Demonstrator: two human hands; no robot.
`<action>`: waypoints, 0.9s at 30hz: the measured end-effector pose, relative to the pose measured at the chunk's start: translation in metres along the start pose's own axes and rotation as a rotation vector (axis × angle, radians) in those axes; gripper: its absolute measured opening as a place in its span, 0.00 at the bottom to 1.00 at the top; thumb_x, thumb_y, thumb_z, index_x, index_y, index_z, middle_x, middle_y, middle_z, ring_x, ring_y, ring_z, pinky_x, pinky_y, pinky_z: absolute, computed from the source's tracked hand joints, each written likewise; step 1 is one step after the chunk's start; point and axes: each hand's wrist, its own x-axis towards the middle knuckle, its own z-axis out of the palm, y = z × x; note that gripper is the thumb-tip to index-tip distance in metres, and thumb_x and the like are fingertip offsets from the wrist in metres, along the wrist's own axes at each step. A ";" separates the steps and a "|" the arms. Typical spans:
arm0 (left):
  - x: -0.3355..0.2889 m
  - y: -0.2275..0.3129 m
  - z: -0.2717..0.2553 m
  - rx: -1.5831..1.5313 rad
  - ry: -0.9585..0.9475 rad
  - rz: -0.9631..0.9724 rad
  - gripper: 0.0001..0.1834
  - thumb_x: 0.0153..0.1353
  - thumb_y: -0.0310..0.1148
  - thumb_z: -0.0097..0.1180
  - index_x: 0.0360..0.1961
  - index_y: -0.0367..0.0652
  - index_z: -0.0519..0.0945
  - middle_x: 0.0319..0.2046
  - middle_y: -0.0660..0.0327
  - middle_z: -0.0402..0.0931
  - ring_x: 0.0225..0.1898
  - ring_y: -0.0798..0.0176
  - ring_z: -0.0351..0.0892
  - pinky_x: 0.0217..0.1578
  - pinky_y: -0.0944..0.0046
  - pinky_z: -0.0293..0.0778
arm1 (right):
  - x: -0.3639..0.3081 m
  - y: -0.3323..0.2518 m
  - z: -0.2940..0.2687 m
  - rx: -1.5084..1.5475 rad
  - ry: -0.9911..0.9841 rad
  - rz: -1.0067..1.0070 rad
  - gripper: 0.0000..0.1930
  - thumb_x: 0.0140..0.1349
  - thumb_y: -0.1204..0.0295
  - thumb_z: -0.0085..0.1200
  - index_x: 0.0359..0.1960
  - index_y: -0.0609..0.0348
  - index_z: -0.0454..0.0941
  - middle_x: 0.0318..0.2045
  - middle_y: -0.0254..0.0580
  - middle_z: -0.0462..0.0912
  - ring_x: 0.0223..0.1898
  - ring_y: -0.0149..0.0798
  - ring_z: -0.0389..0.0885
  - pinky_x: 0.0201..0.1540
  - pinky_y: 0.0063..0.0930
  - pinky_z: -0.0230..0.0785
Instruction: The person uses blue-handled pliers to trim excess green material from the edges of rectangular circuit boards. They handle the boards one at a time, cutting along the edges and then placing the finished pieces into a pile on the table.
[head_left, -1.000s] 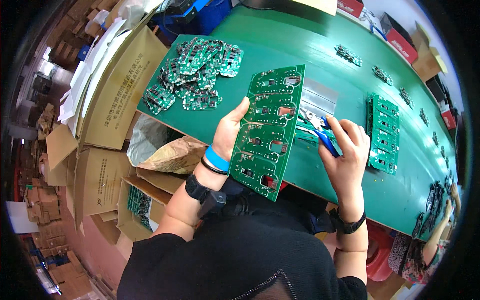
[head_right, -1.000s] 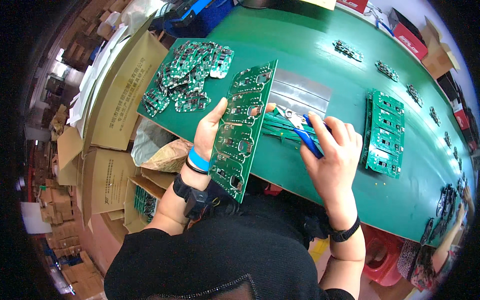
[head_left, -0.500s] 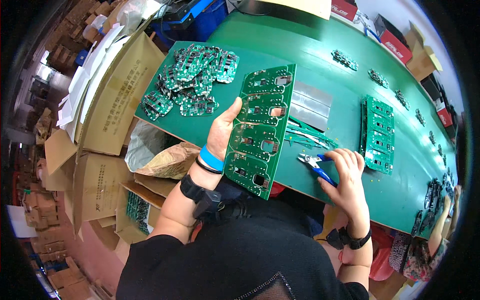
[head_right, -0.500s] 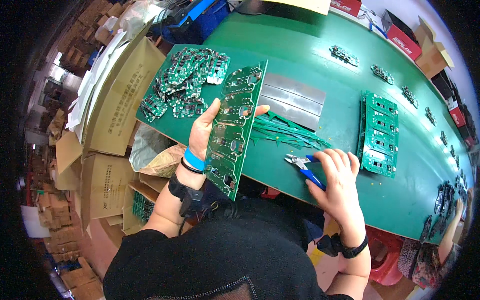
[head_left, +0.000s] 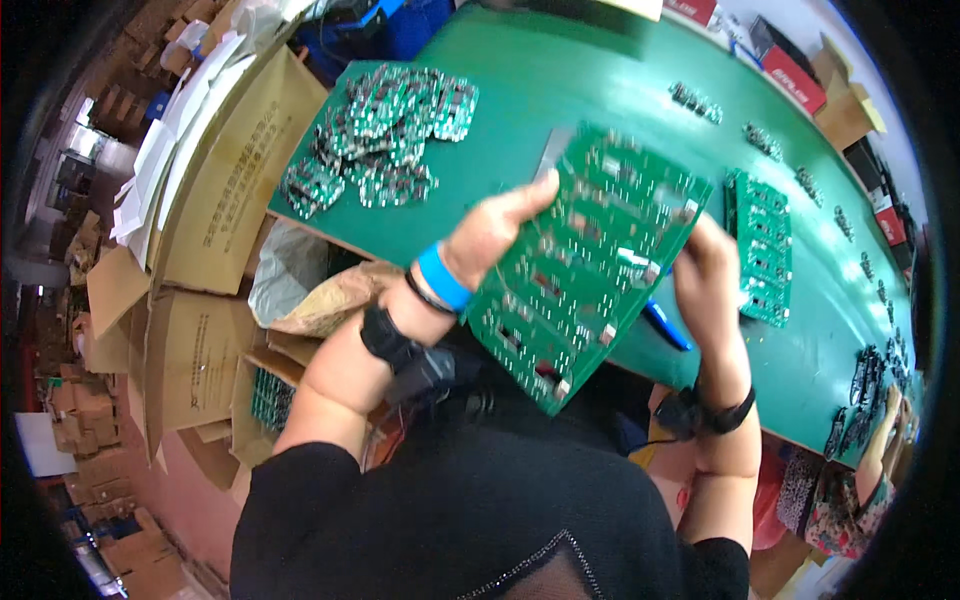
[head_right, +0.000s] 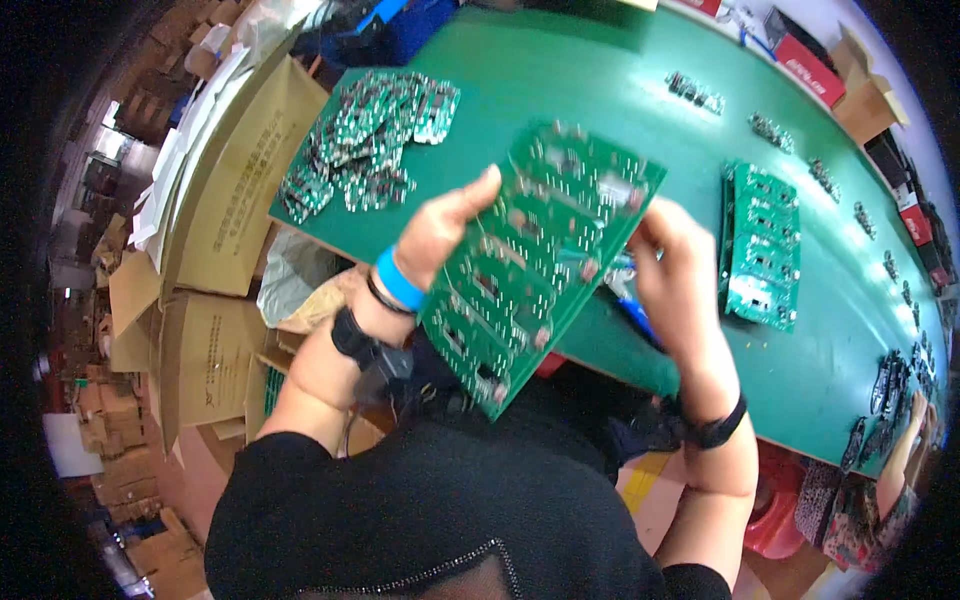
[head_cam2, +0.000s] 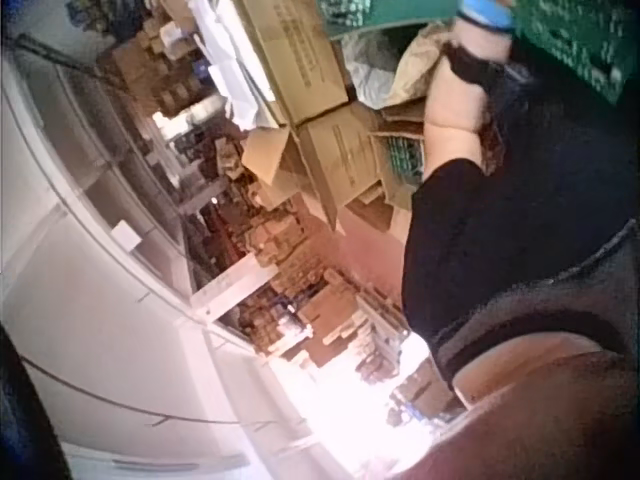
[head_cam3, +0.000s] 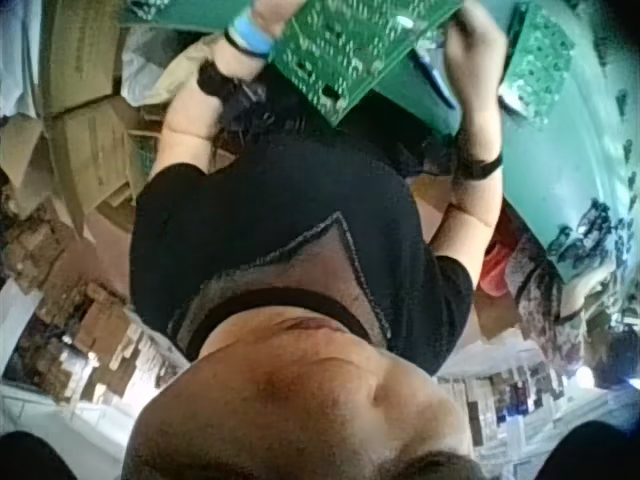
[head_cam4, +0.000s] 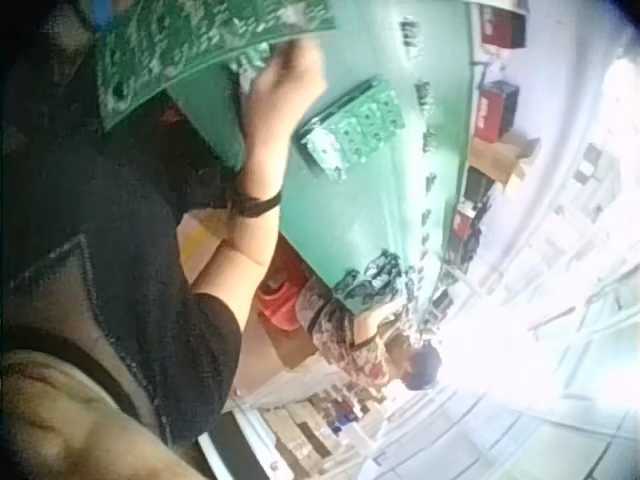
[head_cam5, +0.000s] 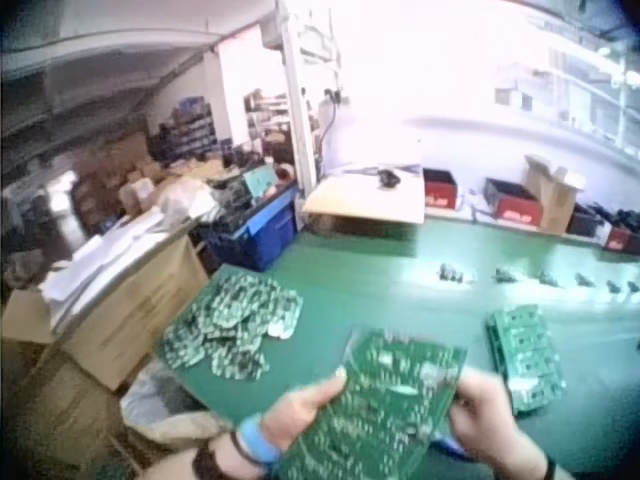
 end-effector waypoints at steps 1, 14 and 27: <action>-0.001 0.010 0.012 0.104 0.057 0.038 0.27 0.74 0.48 0.38 0.63 0.40 0.68 0.51 0.52 0.78 0.43 0.55 0.83 0.43 0.56 0.82 | 0.005 0.003 -0.004 0.011 -0.048 0.099 0.07 0.56 0.83 0.54 0.38 0.66 0.79 0.31 0.49 0.83 0.33 0.43 0.83 0.37 0.32 0.72; 0.112 0.110 0.054 2.378 -0.194 0.452 0.19 0.60 0.32 0.59 0.54 0.43 0.76 0.44 0.47 0.80 0.47 0.44 0.79 0.49 0.53 0.74 | 0.017 0.017 0.018 -0.123 -0.315 -0.013 0.03 0.54 0.77 0.60 0.29 0.64 0.81 0.26 0.50 0.81 0.31 0.51 0.82 0.37 0.37 0.74; 0.134 0.082 0.042 2.542 -0.117 0.204 0.18 0.60 0.37 0.59 0.53 0.56 0.77 0.39 0.51 0.82 0.41 0.44 0.81 0.42 0.49 0.77 | 0.015 0.026 0.021 -0.227 -0.307 0.015 0.03 0.56 0.77 0.56 0.30 0.63 0.79 0.33 0.51 0.78 0.40 0.54 0.77 0.43 0.42 0.70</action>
